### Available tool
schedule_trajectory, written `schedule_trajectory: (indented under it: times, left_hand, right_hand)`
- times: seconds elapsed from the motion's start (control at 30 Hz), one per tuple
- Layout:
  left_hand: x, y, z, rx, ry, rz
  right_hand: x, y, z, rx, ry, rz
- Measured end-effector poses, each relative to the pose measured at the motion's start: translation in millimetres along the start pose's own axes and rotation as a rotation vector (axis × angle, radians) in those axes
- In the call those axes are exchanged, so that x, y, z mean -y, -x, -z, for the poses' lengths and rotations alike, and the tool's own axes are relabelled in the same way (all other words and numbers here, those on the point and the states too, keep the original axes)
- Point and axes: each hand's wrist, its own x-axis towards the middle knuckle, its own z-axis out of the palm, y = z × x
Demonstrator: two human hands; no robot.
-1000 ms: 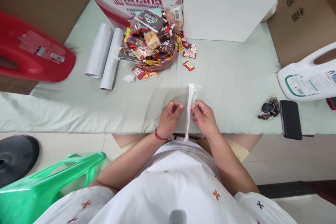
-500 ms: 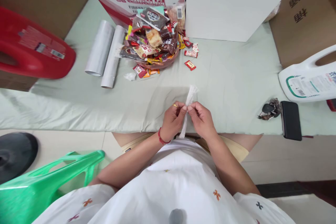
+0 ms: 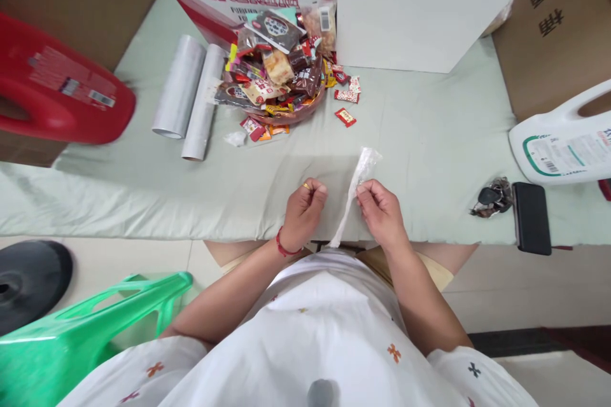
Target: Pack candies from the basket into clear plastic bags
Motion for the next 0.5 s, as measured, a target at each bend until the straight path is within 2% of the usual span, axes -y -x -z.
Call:
schedule_trajectory:
  times: [0.13,0.27,0.5]
  left_hand:
    - [-7,6,-9.1,0.083,0.025,-0.006]
    - [-11,6,-15.4,0.096,-0.032,-0.026]
    - [-8,0,-8.0,0.127,-0.139,-0.094]
  right_hand:
    - [-2,2,-2,0.017,0.110,0.061]
    - [-2,5,-6,0.057,0.165,0.076]
    - [0,4,-4,0.090,0.086,0.044]
